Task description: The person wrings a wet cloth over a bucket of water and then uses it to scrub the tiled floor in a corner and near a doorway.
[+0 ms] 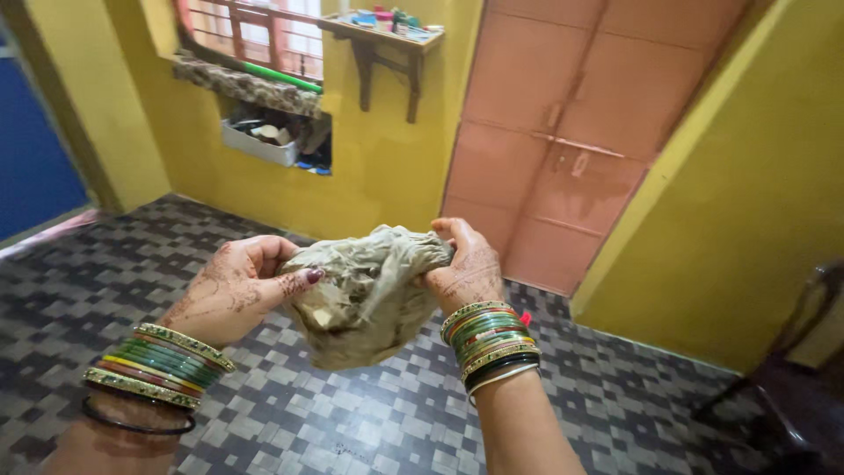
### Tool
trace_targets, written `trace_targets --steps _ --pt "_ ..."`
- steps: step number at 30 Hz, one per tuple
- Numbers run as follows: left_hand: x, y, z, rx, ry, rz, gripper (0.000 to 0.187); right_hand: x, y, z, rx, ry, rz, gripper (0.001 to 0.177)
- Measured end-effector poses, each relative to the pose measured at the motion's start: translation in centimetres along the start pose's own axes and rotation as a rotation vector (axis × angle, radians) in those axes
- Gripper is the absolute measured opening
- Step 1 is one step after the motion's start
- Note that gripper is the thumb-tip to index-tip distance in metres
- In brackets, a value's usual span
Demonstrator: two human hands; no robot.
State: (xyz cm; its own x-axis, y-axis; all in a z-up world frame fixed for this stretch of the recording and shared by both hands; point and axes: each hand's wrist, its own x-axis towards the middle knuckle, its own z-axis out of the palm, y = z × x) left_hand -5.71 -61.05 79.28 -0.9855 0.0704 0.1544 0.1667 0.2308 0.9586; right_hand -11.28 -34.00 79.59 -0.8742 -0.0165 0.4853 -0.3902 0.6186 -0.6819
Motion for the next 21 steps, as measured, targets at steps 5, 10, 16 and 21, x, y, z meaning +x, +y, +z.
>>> trace_targets --steps 5,10,16,21 --pt "-0.8 1.2 0.4 0.278 0.158 -0.057 0.032 2.0 1.7 1.5 -0.159 0.126 -0.164 0.049" --pt "-2.3 1.2 0.8 0.312 0.226 -0.213 0.033 2.6 0.8 2.6 0.053 0.097 -0.249 0.055" --pt "-3.8 0.2 1.1 0.461 0.420 -0.251 0.068 2.3 -3.1 4.7 0.204 -0.049 -0.485 0.060" --pt "-4.1 0.8 0.6 0.519 0.478 -0.145 0.115 2.1 -7.3 7.2 0.292 -0.214 -0.572 0.068"
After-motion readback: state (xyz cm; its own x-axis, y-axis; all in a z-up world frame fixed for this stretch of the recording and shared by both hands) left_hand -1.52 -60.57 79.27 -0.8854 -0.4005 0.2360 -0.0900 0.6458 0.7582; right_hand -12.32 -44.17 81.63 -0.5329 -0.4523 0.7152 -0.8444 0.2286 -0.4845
